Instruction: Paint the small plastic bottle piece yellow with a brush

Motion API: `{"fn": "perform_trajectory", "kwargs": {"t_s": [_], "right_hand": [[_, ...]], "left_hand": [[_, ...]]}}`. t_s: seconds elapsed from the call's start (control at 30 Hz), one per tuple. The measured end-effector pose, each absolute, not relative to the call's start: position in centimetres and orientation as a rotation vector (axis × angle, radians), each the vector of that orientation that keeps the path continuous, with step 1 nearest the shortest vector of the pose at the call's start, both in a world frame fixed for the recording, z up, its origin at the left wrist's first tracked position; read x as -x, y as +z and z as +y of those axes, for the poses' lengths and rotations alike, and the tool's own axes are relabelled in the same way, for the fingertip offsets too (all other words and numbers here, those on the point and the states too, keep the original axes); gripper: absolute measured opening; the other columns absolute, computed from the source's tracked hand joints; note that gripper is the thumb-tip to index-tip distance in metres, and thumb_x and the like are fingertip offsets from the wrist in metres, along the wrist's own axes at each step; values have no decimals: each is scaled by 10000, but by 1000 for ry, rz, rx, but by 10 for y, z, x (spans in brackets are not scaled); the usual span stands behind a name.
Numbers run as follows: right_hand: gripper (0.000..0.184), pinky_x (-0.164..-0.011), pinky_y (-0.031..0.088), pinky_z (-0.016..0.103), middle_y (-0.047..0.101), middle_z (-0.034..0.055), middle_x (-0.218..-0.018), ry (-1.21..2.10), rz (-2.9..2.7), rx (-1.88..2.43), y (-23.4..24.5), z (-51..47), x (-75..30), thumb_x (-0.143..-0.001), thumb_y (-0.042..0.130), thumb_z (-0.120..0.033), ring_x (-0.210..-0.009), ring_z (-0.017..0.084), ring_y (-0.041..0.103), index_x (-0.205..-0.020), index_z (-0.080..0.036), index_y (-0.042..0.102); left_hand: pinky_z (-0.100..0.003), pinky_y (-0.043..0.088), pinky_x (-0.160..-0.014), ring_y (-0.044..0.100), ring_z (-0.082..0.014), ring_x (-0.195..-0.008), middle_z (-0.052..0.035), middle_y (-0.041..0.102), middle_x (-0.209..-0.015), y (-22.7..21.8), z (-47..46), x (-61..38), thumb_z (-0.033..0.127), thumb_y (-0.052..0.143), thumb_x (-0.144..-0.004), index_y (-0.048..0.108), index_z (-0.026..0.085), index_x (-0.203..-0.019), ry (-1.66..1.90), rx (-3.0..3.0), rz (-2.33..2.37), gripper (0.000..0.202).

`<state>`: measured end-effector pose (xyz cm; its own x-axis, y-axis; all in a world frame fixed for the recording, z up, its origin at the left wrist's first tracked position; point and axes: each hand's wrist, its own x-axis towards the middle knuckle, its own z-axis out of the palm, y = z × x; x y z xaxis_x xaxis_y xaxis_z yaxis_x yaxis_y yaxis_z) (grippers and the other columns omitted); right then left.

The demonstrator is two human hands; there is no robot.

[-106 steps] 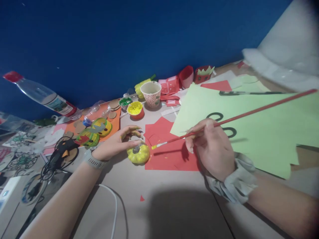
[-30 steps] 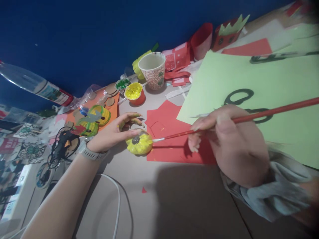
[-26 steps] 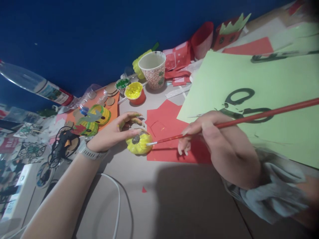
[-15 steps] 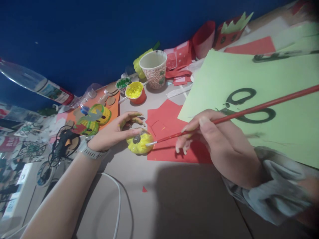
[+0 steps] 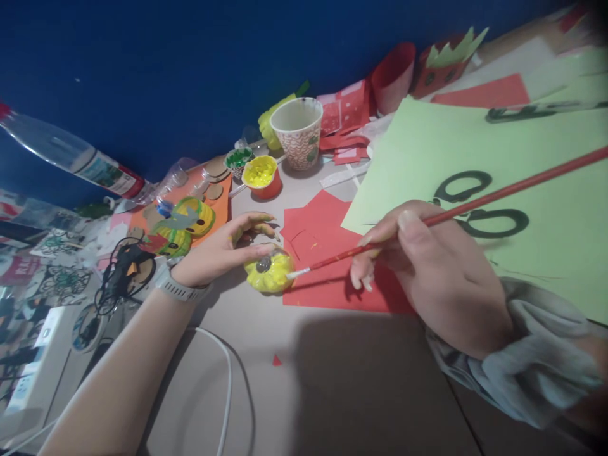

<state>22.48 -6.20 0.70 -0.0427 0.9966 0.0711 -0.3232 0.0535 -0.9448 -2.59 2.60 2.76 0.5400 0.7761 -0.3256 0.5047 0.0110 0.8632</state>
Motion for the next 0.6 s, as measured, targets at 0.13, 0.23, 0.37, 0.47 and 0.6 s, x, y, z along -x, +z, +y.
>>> {"fn": "perform_trajectory", "kwargs": {"t_s": [0.13, 0.23, 0.37, 0.47, 0.6], "right_hand": [[223, -507, 508, 263, 647, -5, -622, 1362, -1075, 886, 7, -63, -224, -950, 407, -352, -539, 126, 624, -834, -207, 531], [270, -432, 444, 240, 580, -25, -517, 1352, -1043, 964, 9, -62, -224, -952, 397, -359, -448, 107, 556, -781, -194, 526], [257, -462, 469, 250, 606, -17, -556, 1247, -948, 918, 12, -58, -225, -951, 404, -349, -482, 112, 579, -786, -197, 531], [233, -507, 504, 267, 638, -4, -624, 1206, -969, 900, 13, -56, -223, -953, 401, -340, -563, 129, 629, -820, -204, 535], [184, -548, 536, 303, 663, 1, -694, 1205, -1120, 894, 11, -59, -219, -959, 389, -306, -607, 144, 651, -885, -218, 533]], "left_hand": [[-322, 473, -894, 553, -222, -1103, -91, 578, -1196, 28, 25, 25, 364, 672, -804, 471, 211, -1249, 296, -1641, 1101, 512], [-331, 467, -894, 551, -229, -1108, -100, 582, -1193, 29, 25, 25, 373, 669, -806, 474, 206, -1246, 294, -1637, 1106, 509], [-335, 444, -915, 546, -226, -1115, -98, 580, -1197, 29, 25, 26, 382, 668, -807, 480, 212, -1245, 301, -1644, 1085, 506], [-341, 427, -917, 536, -224, -1113, -91, 582, -1195, 28, 25, 27, 388, 665, -810, 480, 224, -1255, 298, -1665, 1077, 508], [-344, 422, -910, 540, -219, -1101, -85, 583, -1187, 27, 26, 28, 383, 667, -809, 477, 224, -1252, 308, -1653, 1063, 508]]}}
